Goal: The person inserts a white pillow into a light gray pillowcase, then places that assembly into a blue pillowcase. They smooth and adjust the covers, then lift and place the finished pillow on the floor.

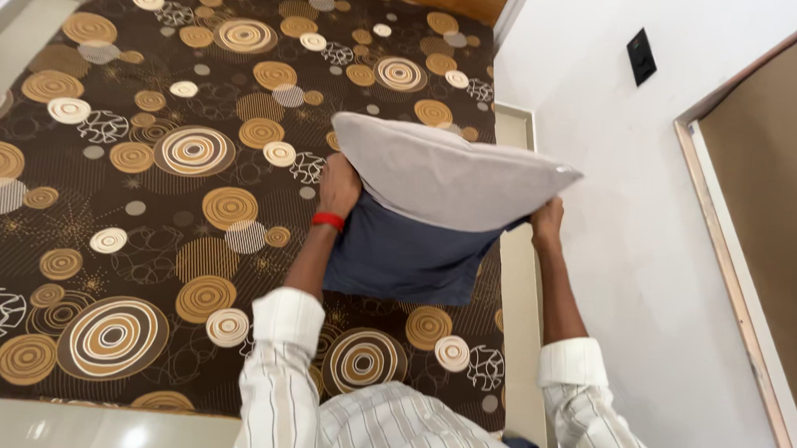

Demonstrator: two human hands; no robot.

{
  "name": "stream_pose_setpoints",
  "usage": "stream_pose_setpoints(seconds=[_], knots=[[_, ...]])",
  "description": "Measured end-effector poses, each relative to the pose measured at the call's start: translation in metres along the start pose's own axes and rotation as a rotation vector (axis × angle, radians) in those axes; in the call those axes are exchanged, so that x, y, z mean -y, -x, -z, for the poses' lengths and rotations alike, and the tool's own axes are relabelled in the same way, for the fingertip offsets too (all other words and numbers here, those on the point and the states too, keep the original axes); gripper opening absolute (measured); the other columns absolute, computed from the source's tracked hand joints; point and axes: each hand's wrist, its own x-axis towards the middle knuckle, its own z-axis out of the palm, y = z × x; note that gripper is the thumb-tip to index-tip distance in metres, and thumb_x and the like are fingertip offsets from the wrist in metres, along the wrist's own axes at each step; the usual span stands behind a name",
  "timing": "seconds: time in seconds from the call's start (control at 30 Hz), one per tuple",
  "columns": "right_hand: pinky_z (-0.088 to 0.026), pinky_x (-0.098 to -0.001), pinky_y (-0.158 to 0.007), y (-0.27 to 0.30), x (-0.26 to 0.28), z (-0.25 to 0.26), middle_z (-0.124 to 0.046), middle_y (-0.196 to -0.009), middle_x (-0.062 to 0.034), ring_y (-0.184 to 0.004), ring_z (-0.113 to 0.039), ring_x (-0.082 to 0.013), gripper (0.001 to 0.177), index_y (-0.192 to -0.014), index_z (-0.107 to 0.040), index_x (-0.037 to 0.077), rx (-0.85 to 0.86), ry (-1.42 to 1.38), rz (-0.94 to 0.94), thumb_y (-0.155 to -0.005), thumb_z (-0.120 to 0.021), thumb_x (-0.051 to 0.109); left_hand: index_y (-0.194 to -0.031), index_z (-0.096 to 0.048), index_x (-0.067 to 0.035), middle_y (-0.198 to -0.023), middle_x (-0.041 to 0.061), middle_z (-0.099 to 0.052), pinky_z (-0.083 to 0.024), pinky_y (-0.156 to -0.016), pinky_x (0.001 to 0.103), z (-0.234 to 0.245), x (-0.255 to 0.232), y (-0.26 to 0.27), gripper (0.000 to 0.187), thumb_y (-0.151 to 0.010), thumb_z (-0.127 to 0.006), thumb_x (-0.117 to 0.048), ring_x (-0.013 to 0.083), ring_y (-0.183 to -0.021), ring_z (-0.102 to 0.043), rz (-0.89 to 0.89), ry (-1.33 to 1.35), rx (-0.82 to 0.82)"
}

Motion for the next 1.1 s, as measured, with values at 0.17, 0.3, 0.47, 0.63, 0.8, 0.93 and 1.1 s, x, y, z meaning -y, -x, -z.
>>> stream_pose_setpoints(seconds=[0.17,0.3,0.47,0.63,0.8,0.93,1.1], knots=[[-0.053,-0.036,-0.067,0.008,-0.013,0.005,-0.072,-0.103,-0.0148,-0.087,-0.067,-0.0236,0.028,-0.114,-0.065,-0.005,0.049,-0.107,-0.077,-0.098,-0.053,0.014,-0.096,-0.071,0.006,-0.096,0.033,-0.068,-0.052,-0.079,0.057,-0.009,0.007,0.001,0.017,-0.088,-0.06,-0.004,0.0531,-0.096,-0.063,0.01,0.051,-0.059],[-0.052,-0.0386,-0.069,0.022,-0.023,-0.005,-0.071,-0.105,-0.0169,-0.09,-0.066,-0.027,0.027,-0.118,-0.064,-0.005,-0.02,-0.307,-0.19,-0.099,-0.056,0.012,-0.098,-0.072,0.003,-0.097,0.031,-0.069,-0.052,-0.079,0.056,-0.019,0.014,-0.001,0.024,-0.081,-0.056,0.0,0.0529,-0.096,-0.064,-0.096,0.046,-0.171],[-0.057,-0.0443,-0.079,0.023,-0.005,0.004,-0.073,-0.109,-0.023,-0.099,-0.072,-0.0359,0.028,-0.115,-0.064,-0.007,-0.081,0.237,0.159,-0.09,-0.061,0.005,-0.101,-0.07,0.005,-0.099,0.028,-0.071,-0.052,-0.079,0.051,-0.011,0.009,0.009,0.016,-0.092,-0.067,-0.008,0.0476,-0.096,-0.066,0.086,0.12,-0.167],[-0.055,-0.0487,-0.09,0.023,0.0,0.0,-0.075,-0.107,-0.0282,-0.102,-0.072,-0.042,0.025,-0.108,-0.07,-0.006,0.114,0.606,-0.123,-0.102,-0.061,0.017,-0.109,-0.071,0.005,-0.102,0.019,-0.075,-0.054,-0.08,0.039,-0.03,0.011,0.016,0.024,-0.088,-0.063,-0.002,0.0294,-0.092,-0.073,0.464,0.466,-0.11],[-0.059,-0.0455,-0.079,0.039,-0.024,-0.028,-0.066,-0.119,-0.0172,-0.104,-0.068,-0.0318,0.031,-0.13,-0.053,0.003,0.013,-0.093,-0.163,-0.1,-0.052,0.009,-0.114,-0.063,0.008,-0.107,0.017,-0.071,-0.053,-0.087,0.031,-0.078,0.049,0.023,0.035,-0.078,-0.065,0.009,0.0229,-0.096,-0.068,0.491,0.733,-0.217],[-0.06,-0.0435,-0.078,0.044,-0.032,-0.034,-0.066,-0.123,-0.0196,-0.103,-0.067,-0.0323,0.035,-0.137,-0.05,-0.003,-0.001,-0.512,-0.648,-0.105,-0.045,0.01,-0.115,-0.064,0.008,-0.11,0.017,-0.071,-0.05,-0.092,0.032,-0.11,0.061,0.048,0.033,-0.082,-0.064,0.005,0.0235,-0.102,-0.068,0.514,0.602,-0.309],[-0.057,-0.0411,-0.096,0.054,-0.038,-0.033,-0.063,-0.133,-0.0227,-0.117,-0.064,-0.0307,0.042,-0.138,-0.051,-0.009,0.067,-0.901,-0.688,-0.107,-0.041,0.016,-0.117,-0.069,0.001,-0.112,0.013,-0.077,-0.054,-0.087,0.034,-0.108,0.045,0.061,0.029,-0.09,-0.058,-0.002,0.0212,-0.099,-0.071,0.546,0.689,-0.385]])
